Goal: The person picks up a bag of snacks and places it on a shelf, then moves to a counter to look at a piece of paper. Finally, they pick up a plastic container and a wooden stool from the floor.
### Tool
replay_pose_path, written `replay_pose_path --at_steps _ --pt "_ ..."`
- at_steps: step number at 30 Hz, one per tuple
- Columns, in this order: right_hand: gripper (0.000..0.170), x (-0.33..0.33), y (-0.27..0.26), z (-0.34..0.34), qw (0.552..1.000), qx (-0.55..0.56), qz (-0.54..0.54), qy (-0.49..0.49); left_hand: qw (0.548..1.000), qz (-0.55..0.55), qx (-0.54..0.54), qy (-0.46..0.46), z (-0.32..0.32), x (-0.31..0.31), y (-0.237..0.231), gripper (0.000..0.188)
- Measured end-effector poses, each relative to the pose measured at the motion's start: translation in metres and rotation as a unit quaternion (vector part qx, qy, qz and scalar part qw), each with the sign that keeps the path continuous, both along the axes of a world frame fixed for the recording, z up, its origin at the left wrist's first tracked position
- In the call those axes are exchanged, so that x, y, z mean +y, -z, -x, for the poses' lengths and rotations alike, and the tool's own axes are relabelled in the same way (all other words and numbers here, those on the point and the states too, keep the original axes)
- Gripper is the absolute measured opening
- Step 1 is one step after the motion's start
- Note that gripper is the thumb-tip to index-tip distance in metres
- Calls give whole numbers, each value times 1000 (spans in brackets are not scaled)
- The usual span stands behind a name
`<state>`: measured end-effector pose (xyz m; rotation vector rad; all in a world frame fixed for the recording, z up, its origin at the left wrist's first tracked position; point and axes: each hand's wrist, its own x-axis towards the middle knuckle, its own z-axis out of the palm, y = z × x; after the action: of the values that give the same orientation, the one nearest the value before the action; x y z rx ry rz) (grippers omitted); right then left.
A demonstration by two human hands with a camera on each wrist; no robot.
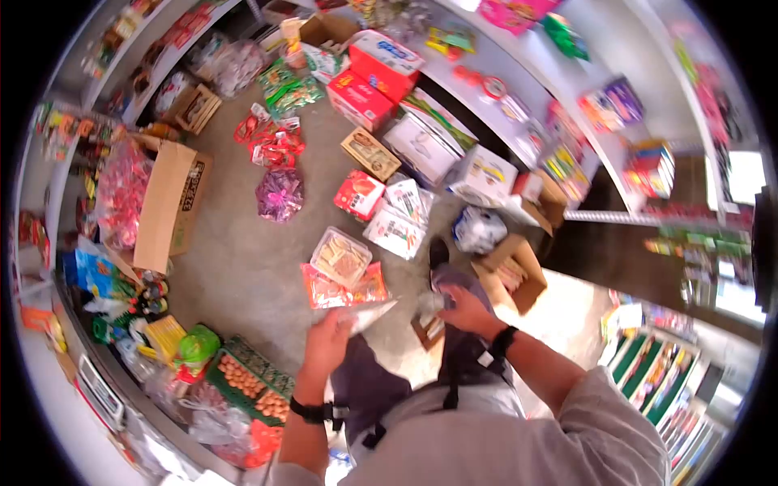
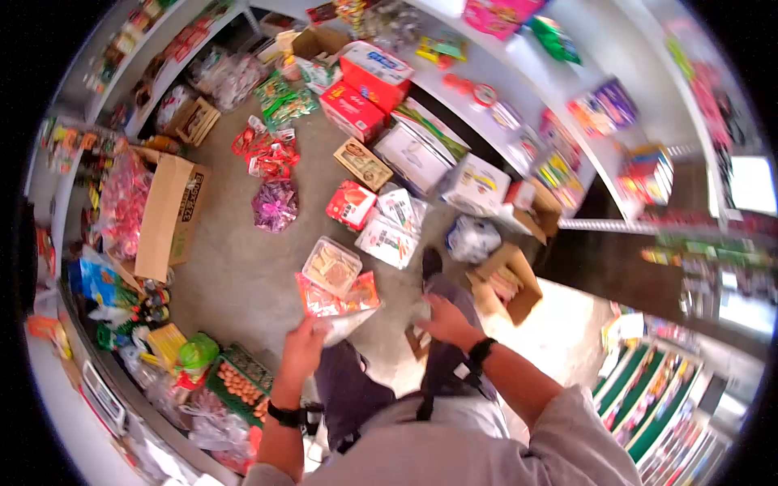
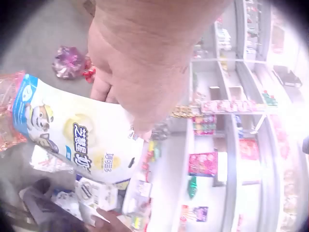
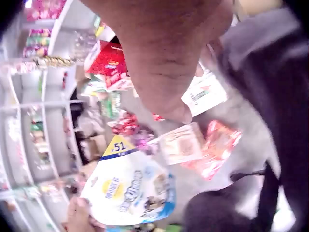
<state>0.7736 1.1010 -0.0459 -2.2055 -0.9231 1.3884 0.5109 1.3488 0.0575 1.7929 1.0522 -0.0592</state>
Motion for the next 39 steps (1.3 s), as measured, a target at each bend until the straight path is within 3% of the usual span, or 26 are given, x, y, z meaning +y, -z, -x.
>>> replay_pose_path --at_steps 1,3,5,7,9,10,12,15,16,19,22,25,32,39 --pt "78 -3 -7 23 989 72 -58 116 1000 -7 20 15 -1 8 -36 24" --pt "82 43 -131 43 985 73 -99 122 986 -33 -162 32 1 18 -97 21" --pt "84 57 -230 64 969 99 -179 139 970 60 -230 51 16 19 -144 20" --pt "72 43 -271 89 936 139 -275 173 950 95 -287 71 14 27 -185 19" --pt "51 25 -312 128 850 265 -377 256 944 104 -304 81 29 21 -222 20" --pt "41 11 -322 150 845 244 -384 280 916 192 -345 74 32 16 -239 17" --pt "24 -22 -342 176 833 203 -398 326 898 245 -363 37 29 -10 -275 17" --pt "17 -72 -396 229 795 175 -431 389 873 298 -386 18 34 -52 -310 17" --pt "18 -91 -407 243 791 167 -424 408 867 318 -384 23 37 -70 -318 17" --pt "17 -120 -421 279 692 181 -513 475 846 380 -366 72 40 -104 -330 20" --pt "17 -175 -426 313 640 163 -527 536 814 448 -346 130 49 -166 -341 27" --pt "17 -234 -430 332 585 136 -536 593 809 459 -321 178 47 -231 -338 26" --pt "17 -426 -422 389 466 89 -554 684 769 507 -258 291 48 -433 -351 20" --pt "19 -611 -453 437 449 -81 -493 741 736 545 -185 355 57 -636 -339 25"
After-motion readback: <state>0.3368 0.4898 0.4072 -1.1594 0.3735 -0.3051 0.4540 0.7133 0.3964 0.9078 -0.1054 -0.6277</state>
